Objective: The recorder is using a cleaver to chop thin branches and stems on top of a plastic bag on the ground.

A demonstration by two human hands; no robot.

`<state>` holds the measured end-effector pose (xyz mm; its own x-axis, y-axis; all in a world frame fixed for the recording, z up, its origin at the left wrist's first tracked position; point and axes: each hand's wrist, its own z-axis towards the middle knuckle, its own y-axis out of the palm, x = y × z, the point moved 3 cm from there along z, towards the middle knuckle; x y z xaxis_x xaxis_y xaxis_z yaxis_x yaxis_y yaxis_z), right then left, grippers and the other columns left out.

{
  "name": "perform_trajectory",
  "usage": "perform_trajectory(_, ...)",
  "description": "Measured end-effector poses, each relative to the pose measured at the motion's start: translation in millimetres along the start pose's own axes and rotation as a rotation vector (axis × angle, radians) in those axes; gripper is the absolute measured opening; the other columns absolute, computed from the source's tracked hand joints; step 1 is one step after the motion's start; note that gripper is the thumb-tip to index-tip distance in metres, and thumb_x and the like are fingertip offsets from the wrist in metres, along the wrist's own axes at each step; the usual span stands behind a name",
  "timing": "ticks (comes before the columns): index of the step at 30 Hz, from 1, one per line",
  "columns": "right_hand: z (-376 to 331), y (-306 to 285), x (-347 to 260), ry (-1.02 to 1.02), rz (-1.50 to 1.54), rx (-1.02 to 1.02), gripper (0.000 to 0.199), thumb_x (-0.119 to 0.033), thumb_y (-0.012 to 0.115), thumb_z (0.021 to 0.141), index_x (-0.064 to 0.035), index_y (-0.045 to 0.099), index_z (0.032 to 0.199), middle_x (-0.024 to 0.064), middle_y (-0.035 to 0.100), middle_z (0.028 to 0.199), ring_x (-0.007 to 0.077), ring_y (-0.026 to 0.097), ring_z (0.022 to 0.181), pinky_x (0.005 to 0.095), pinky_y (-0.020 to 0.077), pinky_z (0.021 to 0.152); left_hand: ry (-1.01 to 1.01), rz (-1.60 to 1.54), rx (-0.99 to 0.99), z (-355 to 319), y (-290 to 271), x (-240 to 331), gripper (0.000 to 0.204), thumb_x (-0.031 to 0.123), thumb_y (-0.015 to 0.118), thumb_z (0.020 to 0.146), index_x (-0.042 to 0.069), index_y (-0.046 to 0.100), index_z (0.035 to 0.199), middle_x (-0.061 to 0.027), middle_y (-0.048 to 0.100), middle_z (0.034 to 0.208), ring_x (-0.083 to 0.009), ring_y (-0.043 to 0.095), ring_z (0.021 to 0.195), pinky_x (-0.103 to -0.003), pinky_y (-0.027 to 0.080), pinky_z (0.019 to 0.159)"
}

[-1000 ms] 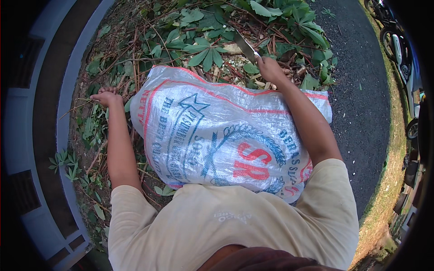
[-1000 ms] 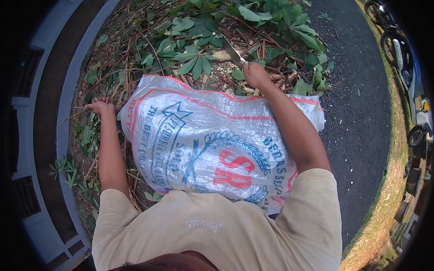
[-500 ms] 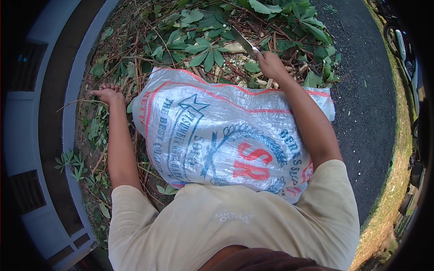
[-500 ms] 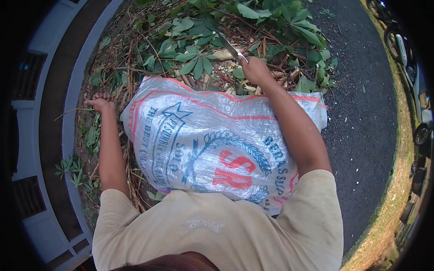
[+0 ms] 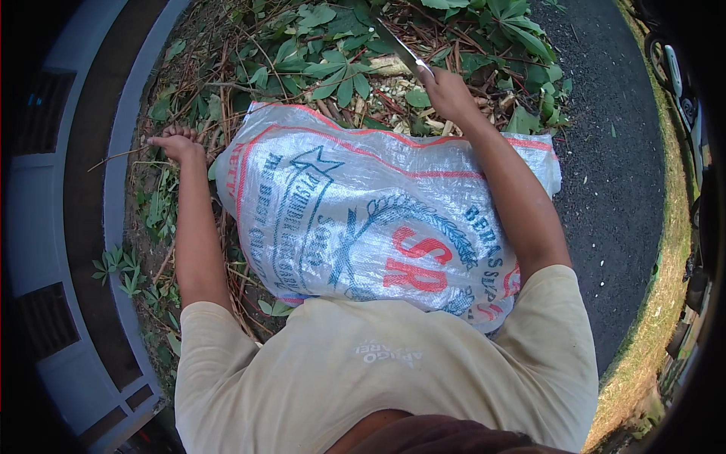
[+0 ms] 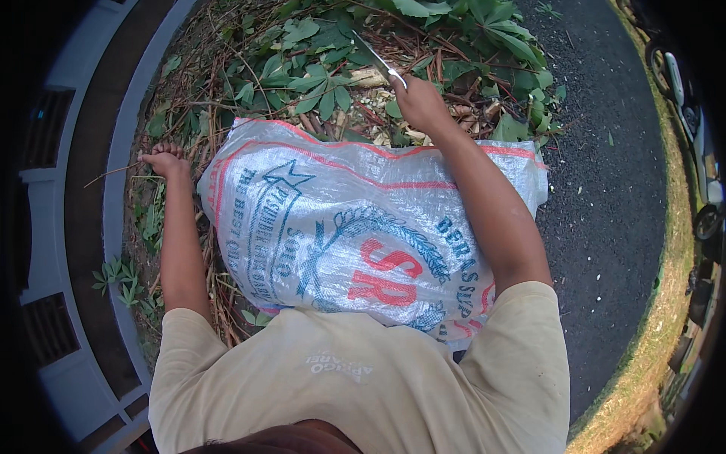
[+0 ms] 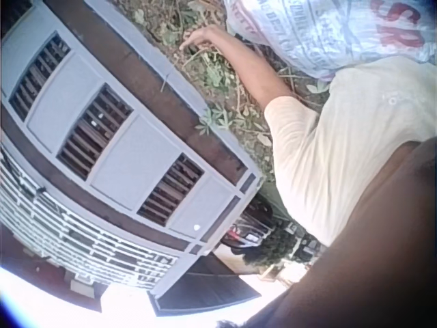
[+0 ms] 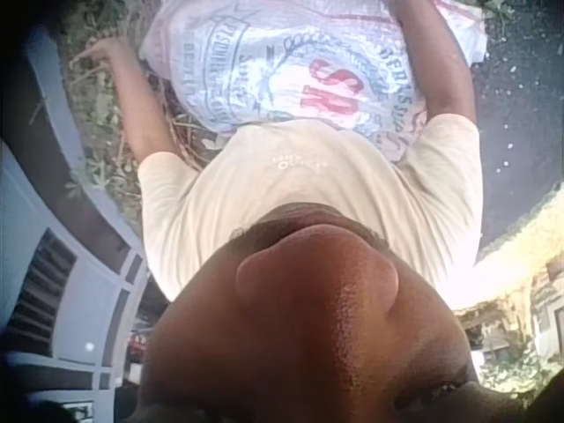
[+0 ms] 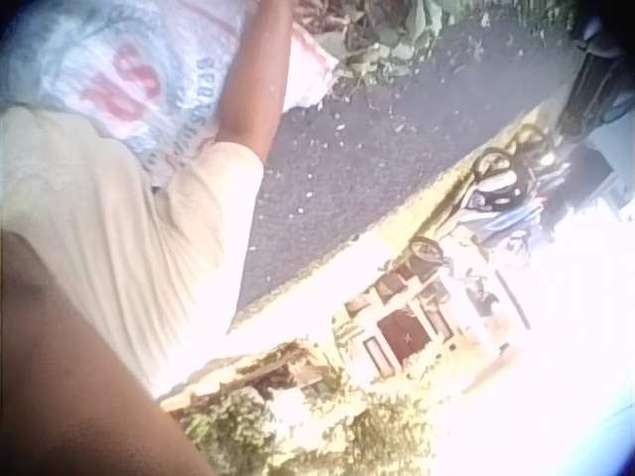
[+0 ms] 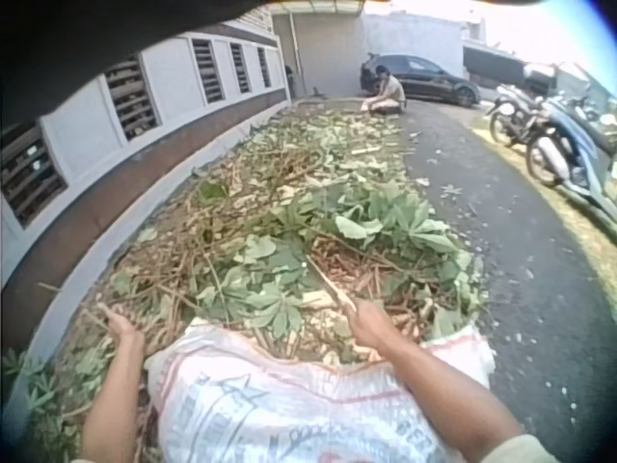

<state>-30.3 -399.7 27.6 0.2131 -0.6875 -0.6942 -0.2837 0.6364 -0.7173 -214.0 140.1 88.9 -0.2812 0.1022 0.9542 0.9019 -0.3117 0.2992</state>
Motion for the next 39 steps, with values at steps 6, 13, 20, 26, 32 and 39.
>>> perform_trajectory(6,-15.6,-9.9,-24.6,-0.125,0.11,0.159,0.054,-0.045,0.043,0.108,0.0044,0.064,0.106,0.0305,0.068,0.085,0.0517,0.065,0.086,0.057,0.0488,0.079,-0.06,-0.074,0.097,9.6,-10.8,-14.8,0.074,0.078,0.015,0.1,0.012,0.035,0.074,-0.0018,0.035,0.061,-0.0174,0.026,0.049,-0.033,0.023,0.048)
perform_trajectory(13,7.8,6.4,17.8,-0.013,-0.001,0.111,0.055,-0.048,0.046,0.106,0.0036,0.066,0.103,0.031,0.069,0.091,0.0507,0.066,0.091,0.0579,0.0483,0.082,-0.071,-0.214,0.266,10.5,-7.8,-27.3,0.073,0.078,0.012,0.1,0.012,0.035,0.079,-0.0034,0.036,0.062,-0.0199,0.025,0.051,-0.034,0.029,0.05)
perform_trajectory(20,-11.4,-25.0,-30.9,-0.084,0.18,0.226,0.053,-0.046,0.045,0.108,0.0017,0.066,0.104,0.0222,0.069,0.081,0.0436,0.068,0.082,0.0508,0.0498,0.075,-0.159,-0.304,0.301,8.7,-17.2,-40.4,0.072,0.079,0.017,0.099,0.012,0.035,0.08,-0.0038,0.036,0.064,-0.0188,0.027,0.054,-0.033,0.029,0.05)
perform_trajectory(26,15.7,6.9,42.0,0.013,0.06,0.057,0.06,-0.048,0.042,0.107,0.0058,0.067,0.106,0.0291,0.069,0.092,0.0463,0.067,0.093,0.0511,0.0492,0.084,-0.018,-0.025,0.2,-39.5,30.1,-45.0,0.069,0.076,0.022,0.102,0.012,0.04,0.081,-0.0011,0.043,0.068,-0.0166,0.037,0.055,-0.033,0.034,0.051)
perform_trajectory(32,3.7,-2.9,8.7,-0.009,0.011,0.096,0.063,-0.05,0.041,0.106,0.0065,0.067,0.103,0.0285,0.069,0.09,0.0485,0.066,0.094,0.0539,0.0492,0.083,0.066,0.057,0.138,-41.6,16.4,-42.9,0.069,0.073,0.02,0.104,0.012,0.037,0.076,-0.0003,0.04,0.066,-0.0164,0.036,0.055,-0.034,0.035,0.052)
perform_trajectory(39,30.7,26.6,63.0,-0.015,-0.202,-0.061,0.063,-0.049,0.037,0.108,0.0053,0.069,0.106,0.032,0.069,0.093,0.0505,0.066,0.095,0.055,0.0505,0.086,0.036,0.073,0.009,-48.7,34.6,-45.8,0.07,0.075,0.018,0.103,0.012,0.035,0.076,-0.0007,0.037,0.065,-0.0167,0.032,0.054,-0.033,0.032,0.051)
